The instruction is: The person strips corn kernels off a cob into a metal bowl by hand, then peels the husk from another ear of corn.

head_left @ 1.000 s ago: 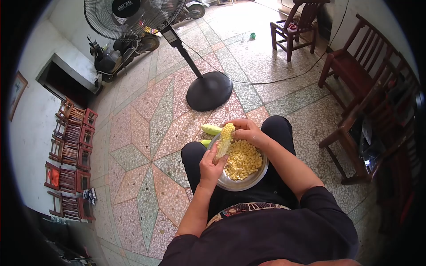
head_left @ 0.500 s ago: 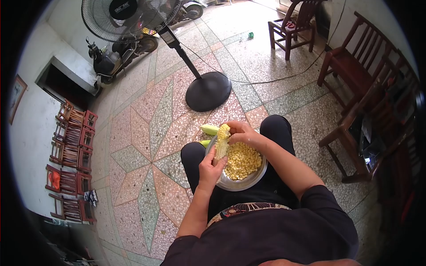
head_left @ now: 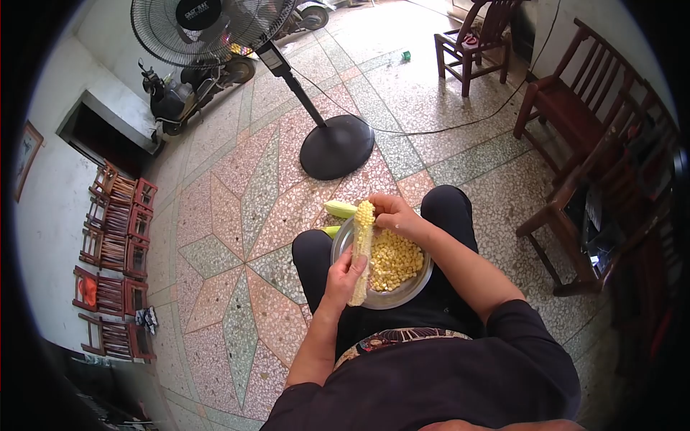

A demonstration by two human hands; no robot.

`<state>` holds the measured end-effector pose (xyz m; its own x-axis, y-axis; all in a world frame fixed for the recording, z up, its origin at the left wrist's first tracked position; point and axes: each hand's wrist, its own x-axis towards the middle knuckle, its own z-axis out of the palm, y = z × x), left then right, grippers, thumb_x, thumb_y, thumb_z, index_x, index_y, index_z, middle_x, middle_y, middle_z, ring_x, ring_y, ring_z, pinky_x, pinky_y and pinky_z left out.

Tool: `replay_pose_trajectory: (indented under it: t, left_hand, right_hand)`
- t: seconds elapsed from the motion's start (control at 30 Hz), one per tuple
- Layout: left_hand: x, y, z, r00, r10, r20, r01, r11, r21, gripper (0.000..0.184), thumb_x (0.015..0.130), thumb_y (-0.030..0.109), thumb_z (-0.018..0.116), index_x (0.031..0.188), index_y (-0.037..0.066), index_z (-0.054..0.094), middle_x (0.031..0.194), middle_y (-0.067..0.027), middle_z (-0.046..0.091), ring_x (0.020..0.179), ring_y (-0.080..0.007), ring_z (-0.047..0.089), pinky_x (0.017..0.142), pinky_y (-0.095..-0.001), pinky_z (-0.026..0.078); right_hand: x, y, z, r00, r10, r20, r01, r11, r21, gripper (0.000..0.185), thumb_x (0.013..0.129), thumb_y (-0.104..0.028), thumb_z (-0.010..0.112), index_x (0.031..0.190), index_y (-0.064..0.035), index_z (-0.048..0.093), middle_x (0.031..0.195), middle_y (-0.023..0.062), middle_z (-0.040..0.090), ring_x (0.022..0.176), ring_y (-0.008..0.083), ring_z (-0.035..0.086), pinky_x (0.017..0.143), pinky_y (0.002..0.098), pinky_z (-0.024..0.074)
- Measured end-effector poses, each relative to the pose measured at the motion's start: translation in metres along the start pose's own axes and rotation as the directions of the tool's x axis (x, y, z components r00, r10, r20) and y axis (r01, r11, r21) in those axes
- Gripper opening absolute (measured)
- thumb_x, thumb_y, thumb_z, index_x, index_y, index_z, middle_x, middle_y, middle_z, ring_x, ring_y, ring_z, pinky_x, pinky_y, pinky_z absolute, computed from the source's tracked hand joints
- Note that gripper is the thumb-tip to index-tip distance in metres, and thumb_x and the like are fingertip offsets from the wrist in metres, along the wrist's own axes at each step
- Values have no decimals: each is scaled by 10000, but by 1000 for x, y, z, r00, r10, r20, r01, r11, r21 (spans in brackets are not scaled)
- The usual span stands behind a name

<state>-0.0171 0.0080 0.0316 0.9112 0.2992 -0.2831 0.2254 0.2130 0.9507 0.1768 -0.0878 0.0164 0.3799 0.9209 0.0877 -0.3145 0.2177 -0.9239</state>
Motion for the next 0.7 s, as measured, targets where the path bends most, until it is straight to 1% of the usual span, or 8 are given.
replay_pose_trajectory:
  t: [0.07,0.17,0.27,0.4,0.5,0.6,0.67,0.7]
  left_hand:
    - [3,-11,-3,974,218,-60,-194,943,269,557,911,252,558,1353,-18,352,1096,-130,584,932,-131,567,802,-248,462]
    - [-1,-10,-3,968,242,-61,-210,922,325,549,910,247,559,1344,-28,366,1153,-126,569,1014,-123,524,883,-239,405]
    - [0,-17,-7,953,295,-68,-240,875,421,541,906,240,562,1336,-31,375,1149,-116,574,1019,-119,522,876,-247,413]
    - [-3,-12,-2,966,247,-77,-206,915,348,535,906,245,560,1330,-31,384,1147,-120,578,1017,-125,525,874,-250,414]
    - [-1,-17,-4,955,295,-42,-260,894,366,525,906,245,558,1324,-28,396,1136,-115,583,1005,-123,525,869,-247,415]
    - [0,-17,-5,953,299,-46,-238,836,495,514,910,236,553,1322,-31,400,1143,-106,575,1000,-117,518,871,-243,412]
    - [0,-15,-5,981,186,-46,-171,958,230,515,910,223,553,1324,-38,394,1152,-103,570,1007,-115,516,874,-241,409]
    - [0,-12,-4,981,189,-47,-173,958,230,515,910,223,553,1324,-38,394,1152,-103,570,1007,-115,516,874,-241,409]
  right_hand:
    - [-5,-10,3,996,17,88,-15,1000,-19,545,716,-47,523,1250,18,437,1042,95,591,887,148,591,719,261,496]
    - [-4,-11,3,991,30,132,-23,998,-57,570,728,-68,536,1275,29,410,1056,101,583,888,157,590,713,267,502]
    - [-4,-7,3,992,18,127,-11,998,-54,569,737,-90,549,1275,34,408,1059,104,580,885,164,589,720,276,508]
    - [-5,-3,4,993,-3,121,3,1000,0,550,733,-92,556,1252,34,422,1058,110,576,881,165,588,713,276,514]
    - [-5,3,4,998,5,70,-3,999,-32,504,735,-57,532,1221,34,436,1057,113,574,867,162,589,694,268,515]
    - [-4,4,7,1000,29,6,-28,991,-127,458,724,-5,496,1179,39,462,1038,114,578,853,157,591,672,261,511]
    - [-4,3,8,997,16,-76,-34,973,-229,459,724,24,465,1182,39,474,1032,112,585,840,151,592,666,257,502]
    - [-5,2,7,997,15,-74,-32,972,-231,459,724,24,465,1182,39,474,1032,112,585,840,151,592,666,257,502]
